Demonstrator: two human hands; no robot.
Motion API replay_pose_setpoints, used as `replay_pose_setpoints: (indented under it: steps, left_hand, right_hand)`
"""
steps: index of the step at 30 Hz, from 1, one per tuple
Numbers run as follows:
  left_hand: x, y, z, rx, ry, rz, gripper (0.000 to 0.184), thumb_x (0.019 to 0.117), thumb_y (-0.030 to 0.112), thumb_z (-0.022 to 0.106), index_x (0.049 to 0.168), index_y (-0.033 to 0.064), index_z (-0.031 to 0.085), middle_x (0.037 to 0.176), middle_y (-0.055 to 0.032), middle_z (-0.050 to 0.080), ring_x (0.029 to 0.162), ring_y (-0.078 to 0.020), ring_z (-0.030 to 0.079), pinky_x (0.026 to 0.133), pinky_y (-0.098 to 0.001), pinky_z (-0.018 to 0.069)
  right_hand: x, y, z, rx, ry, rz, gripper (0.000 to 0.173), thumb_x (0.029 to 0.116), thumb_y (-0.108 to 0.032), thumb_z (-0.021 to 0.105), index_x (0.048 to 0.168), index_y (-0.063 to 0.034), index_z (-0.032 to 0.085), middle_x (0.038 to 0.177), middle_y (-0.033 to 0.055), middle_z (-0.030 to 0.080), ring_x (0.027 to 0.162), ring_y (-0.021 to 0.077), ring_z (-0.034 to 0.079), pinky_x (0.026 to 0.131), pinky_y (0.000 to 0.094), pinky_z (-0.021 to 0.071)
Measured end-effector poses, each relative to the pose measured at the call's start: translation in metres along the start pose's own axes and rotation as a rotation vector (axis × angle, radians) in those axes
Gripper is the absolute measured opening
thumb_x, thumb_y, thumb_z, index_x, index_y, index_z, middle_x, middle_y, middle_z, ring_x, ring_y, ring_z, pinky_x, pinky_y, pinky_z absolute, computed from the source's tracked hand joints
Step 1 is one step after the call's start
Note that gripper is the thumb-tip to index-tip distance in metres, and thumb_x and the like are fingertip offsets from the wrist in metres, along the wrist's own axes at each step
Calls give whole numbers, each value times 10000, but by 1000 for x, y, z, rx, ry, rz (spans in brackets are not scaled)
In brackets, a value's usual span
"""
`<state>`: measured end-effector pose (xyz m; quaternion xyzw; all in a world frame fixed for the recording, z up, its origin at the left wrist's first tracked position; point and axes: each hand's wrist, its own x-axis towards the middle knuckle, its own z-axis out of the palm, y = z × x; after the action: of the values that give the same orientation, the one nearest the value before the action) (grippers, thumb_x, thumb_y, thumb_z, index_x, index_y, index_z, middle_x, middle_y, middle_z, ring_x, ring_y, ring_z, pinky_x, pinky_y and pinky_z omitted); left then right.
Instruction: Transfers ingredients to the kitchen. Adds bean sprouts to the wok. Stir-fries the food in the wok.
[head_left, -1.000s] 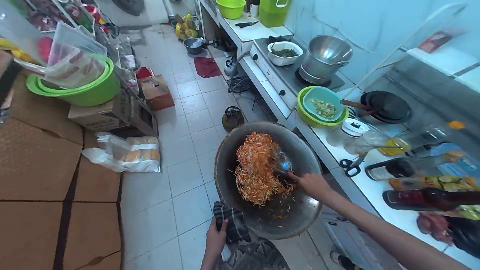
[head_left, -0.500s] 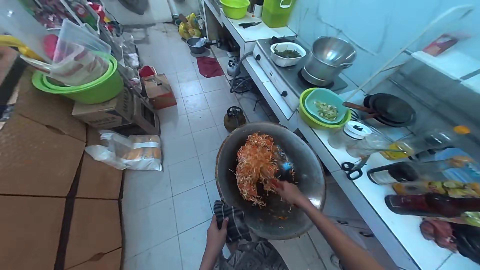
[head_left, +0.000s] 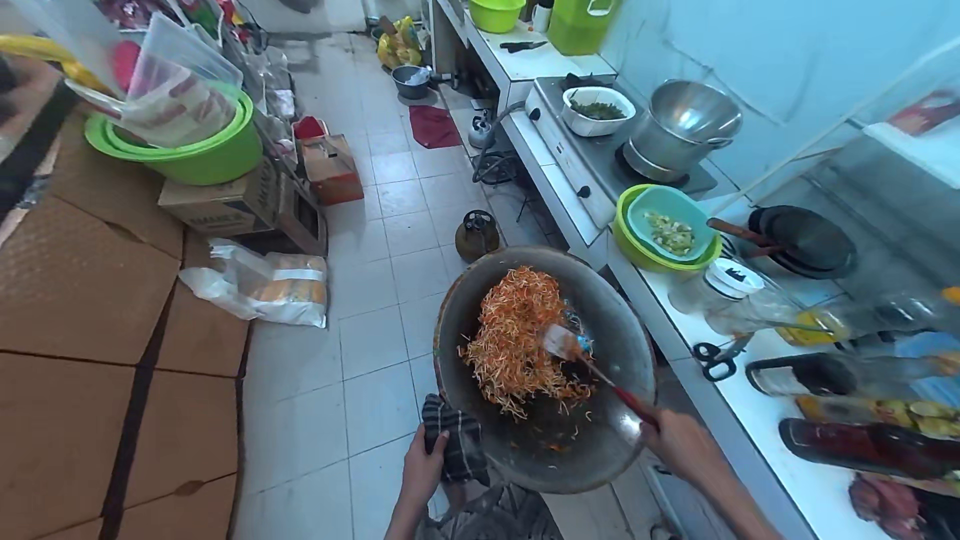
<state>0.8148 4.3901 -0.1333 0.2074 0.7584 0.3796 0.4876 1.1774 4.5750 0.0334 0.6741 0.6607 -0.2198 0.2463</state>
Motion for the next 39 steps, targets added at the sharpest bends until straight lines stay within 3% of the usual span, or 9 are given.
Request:
replay_pose_setpoints:
  steps: [4,8,11,14,20,26,31,35,39]
  left_hand:
    - [8,11,-2,-74,32,-22,485,1036,182,596,1466,-8,474,1314,-234,634,1207,-306,639,1050,-502,504]
    - [19,18,-6,-115,35,-5,411,1030,152,590,1409,8,521,1236,-193,671,1112,-256,681,981,-459,553]
    - [24,23,-12,-95,66,-12,380,1026,156,597,1377,18,549,1199,-174,686,1070,-237,695,958,-449,564]
    - [27,29,-11,-71,107,-25,368,1035,157,586,1379,29,552,1198,-181,685,1072,-252,693,957,-473,558]
    - [38,38,-8,-86,150,-10,362,1037,152,578,1382,44,550,1216,-171,679,1084,-244,689,955,-465,560]
    - [44,43,-17,-57,115,-13,365,1031,143,585,1382,49,552,1224,-159,678,1085,-218,689,962,-436,561]
    - [43,41,-19,-36,93,3,350,1031,150,583,1362,39,565,1207,-148,684,1067,-203,692,952,-414,568]
    - [39,37,-20,-43,90,-11,336,1032,162,592,1345,40,575,1198,-147,684,1060,-207,692,950,-420,565]
    - [36,36,-16,-90,102,1,352,1030,157,592,1357,32,563,1194,-157,687,1050,-218,699,938,-427,575]
  right_hand:
    - [77,8,-54,-54,-88,86,375,981,-252,621,1328,-117,664,1268,237,671,1211,438,625,978,655,493]
    - [148,-26,-60,-227,10,-236,532,1037,-258,538,1560,-293,448,1186,235,700,1099,451,673,927,633,525]
    - [129,-47,-76,-431,-10,-434,662,1026,-231,536,1615,-415,296,1198,244,676,1028,461,677,862,635,538]
    - [100,-22,-113,-460,-6,-389,630,1006,-223,565,1568,-453,394,1180,215,700,1042,440,681,853,621,535]
    - [162,27,-157,-362,0,-150,466,960,-237,643,1424,-217,611,1214,220,699,1140,447,657,918,661,512]
    - [237,-58,-142,-404,3,-583,620,1022,-230,563,1586,-410,379,1202,211,705,1110,438,667,939,650,506]
    - [202,-93,-141,-601,-126,-950,614,1029,-221,537,1572,-460,382,1186,194,709,1085,430,670,917,656,500]
    - [158,-60,-193,-688,-116,-790,590,984,-201,620,1511,-437,501,1137,161,729,1054,406,676,890,638,508]
    - [162,-20,-201,-682,-71,-432,434,935,-240,672,1369,-256,667,1182,170,712,1118,399,664,905,620,524]
